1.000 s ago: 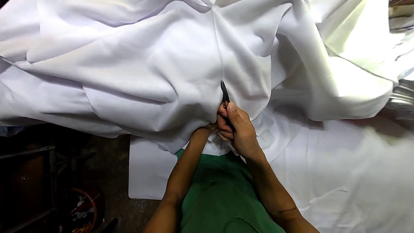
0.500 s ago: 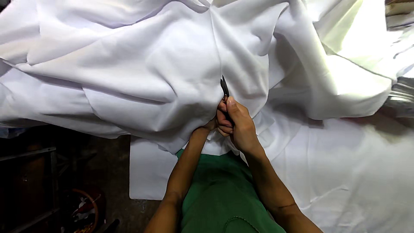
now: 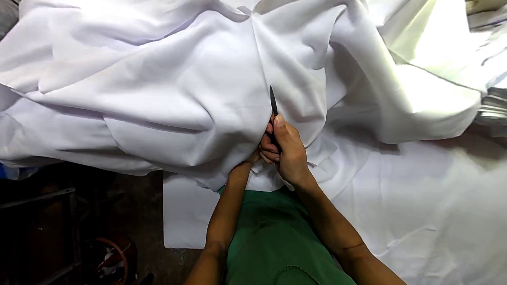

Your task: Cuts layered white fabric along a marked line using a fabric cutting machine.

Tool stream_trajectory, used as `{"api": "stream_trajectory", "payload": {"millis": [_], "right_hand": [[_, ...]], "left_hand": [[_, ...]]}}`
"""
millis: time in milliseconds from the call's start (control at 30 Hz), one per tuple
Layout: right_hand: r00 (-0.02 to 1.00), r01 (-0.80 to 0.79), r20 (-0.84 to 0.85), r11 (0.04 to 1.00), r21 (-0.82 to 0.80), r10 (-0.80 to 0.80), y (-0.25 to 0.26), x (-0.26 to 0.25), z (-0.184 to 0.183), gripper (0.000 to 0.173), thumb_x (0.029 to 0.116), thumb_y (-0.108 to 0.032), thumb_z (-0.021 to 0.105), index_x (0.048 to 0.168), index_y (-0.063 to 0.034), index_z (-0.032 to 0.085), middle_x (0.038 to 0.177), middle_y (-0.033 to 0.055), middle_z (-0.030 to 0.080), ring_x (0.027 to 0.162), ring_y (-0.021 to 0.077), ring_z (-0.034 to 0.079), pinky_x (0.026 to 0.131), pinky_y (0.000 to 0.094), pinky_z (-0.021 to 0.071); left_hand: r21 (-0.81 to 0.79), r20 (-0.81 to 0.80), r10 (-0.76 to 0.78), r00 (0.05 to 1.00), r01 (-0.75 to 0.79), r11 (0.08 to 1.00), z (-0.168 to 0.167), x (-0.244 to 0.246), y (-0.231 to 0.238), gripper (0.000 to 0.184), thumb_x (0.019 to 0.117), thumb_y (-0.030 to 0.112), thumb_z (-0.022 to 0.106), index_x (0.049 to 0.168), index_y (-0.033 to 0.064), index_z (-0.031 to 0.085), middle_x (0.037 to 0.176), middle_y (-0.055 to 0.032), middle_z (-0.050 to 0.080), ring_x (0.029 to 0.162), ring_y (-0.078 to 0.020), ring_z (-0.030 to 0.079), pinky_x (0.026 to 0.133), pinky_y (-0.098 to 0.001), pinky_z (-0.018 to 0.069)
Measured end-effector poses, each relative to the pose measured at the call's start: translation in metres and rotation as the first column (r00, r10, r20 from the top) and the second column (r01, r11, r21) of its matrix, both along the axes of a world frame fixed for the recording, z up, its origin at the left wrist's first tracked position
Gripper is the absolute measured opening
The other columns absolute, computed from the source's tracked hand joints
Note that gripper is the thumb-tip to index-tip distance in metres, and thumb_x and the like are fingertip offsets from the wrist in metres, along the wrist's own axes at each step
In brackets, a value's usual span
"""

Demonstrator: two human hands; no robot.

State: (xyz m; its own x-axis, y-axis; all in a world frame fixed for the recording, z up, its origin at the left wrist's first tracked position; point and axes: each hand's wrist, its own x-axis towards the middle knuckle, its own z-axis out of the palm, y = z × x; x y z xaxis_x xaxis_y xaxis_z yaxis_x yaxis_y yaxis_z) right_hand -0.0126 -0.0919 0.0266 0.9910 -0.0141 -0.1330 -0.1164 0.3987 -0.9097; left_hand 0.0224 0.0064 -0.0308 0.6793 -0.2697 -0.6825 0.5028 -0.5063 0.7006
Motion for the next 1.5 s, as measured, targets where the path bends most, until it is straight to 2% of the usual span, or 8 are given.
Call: {"api": "stream_trajectory", "payload": {"millis": [200,267,500,633,767,1100,1300,1500], "right_hand": [[1.0,0.007,0.013,0.999,-0.051,-0.006,0.002,0.001,-0.001,0.041,0.1118,-0.039,0.024,0.085,-0.017,0.046,0.055,-0.006,0.033,0.042,0.0043,0.033,0.041,0.0185,0.0326],[1.0,0.021,0.011,0.999,-0.049,-0.02,0.002,0.0,-0.002,0.041,0.1118,-0.04,0.025,0.085,-0.017,0.046,0.056,-0.006,0.033,0.042,0.0043,0.032,0.041,0.0186,0.0325],[1.0,0.012,-0.004,0.998,-0.067,-0.012,0.001,0.001,-0.001,0.042,0.112,-0.039,0.024,0.085,-0.0165,0.046,0.055,-0.0054,0.032,0.042,0.0048,0.033,0.041,0.0188,0.0324],[1.0,0.012,-0.005,0.994,-0.108,-0.012,0.0,0.001,0.001,0.044,0.1123,-0.04,0.024,0.082,-0.0159,0.046,0.055,-0.0049,0.033,0.042,0.0056,0.033,0.041,0.0196,0.0326],[1.0,0.005,-0.003,0.998,-0.066,-0.005,0.0,0.001,0.0,0.043,0.1121,-0.041,0.026,0.083,-0.0161,0.046,0.054,-0.0052,0.032,0.041,0.0054,0.032,0.041,0.0195,0.0314],[1.0,0.006,0.011,1.0,0.002,-0.006,0.001,-0.001,-0.002,0.041,0.1117,-0.039,0.024,0.086,-0.0174,0.046,0.056,-0.0074,0.032,0.043,0.0034,0.032,0.042,0.0178,0.0316],[1.0,0.003,0.007,0.999,-0.042,-0.003,0.001,-0.001,-0.003,0.042,0.1119,-0.04,0.024,0.085,-0.0168,0.047,0.055,-0.007,0.032,0.043,0.0035,0.032,0.042,0.018,0.0321],[1.0,0.002,0.002,0.999,-0.034,-0.002,0.001,-0.001,-0.002,0.042,0.1121,-0.04,0.025,0.085,-0.0158,0.047,0.055,-0.0063,0.032,0.042,0.004,0.032,0.042,0.0183,0.0319]], "left_hand": [[-0.149,-0.049,0.186,0.981,-0.192,0.97,0.011,-0.002,-0.002,0.009,0.0901,-0.022,0.054,0.096,-0.0164,0.052,0.079,-0.009,0.052,0.07,-0.003,0.046,0.07,-0.0149,0.0439],[-0.109,0.013,0.126,0.992,-0.124,0.986,0.003,-0.003,0.001,0.015,0.0897,-0.02,0.057,0.103,-0.0242,0.054,0.088,-0.0189,0.058,0.077,-0.0075,0.046,0.074,-0.0179,0.0428],[-0.048,0.079,0.045,0.996,-0.041,0.998,0.008,-0.004,-0.001,0.01,0.0917,-0.016,0.057,0.1,-0.0213,0.058,0.087,-0.018,0.058,0.077,-0.0066,0.048,0.075,-0.0164,0.0435],[0.062,-0.001,-0.01,1.0,0.01,0.998,0.02,-0.002,-0.004,0.024,0.0974,-0.012,0.053,0.119,-0.023,0.055,0.113,-0.0302,0.062,0.097,-0.0168,0.055,0.092,-0.0219,0.0432],[-0.425,-0.008,0.254,0.967,-0.233,0.875,-0.014,-0.01,0.007,0.015,0.0901,-0.018,0.053,0.095,-0.005,0.06,0.075,0.0015,0.058,0.071,0.0043,0.054,0.072,-0.0114,0.0472],[-0.425,-0.13,0.285,0.95,-0.313,0.849,-0.008,-0.01,0.01,0.019,0.094,-0.017,0.048,0.093,-0.0022,0.06,0.073,0.0031,0.056,0.069,0.0016,0.053,0.072,-0.0143,0.0479],[-0.502,0.032,0.349,0.937,-0.287,0.816,-0.036,-0.012,0.011,0.019,0.0768,-0.022,0.062,0.073,-0.0045,0.056,0.059,0.0016,0.055,0.057,0.0009,0.051,0.059,-0.015,0.0446],[-0.498,-0.152,0.397,0.905,-0.416,0.761,-0.015,-0.011,0.008,0.027,0.0889,-0.021,0.048,0.082,0.0036,0.058,0.064,0.0058,0.055,0.061,0.0019,0.054,0.065,-0.0144,0.049]]}}
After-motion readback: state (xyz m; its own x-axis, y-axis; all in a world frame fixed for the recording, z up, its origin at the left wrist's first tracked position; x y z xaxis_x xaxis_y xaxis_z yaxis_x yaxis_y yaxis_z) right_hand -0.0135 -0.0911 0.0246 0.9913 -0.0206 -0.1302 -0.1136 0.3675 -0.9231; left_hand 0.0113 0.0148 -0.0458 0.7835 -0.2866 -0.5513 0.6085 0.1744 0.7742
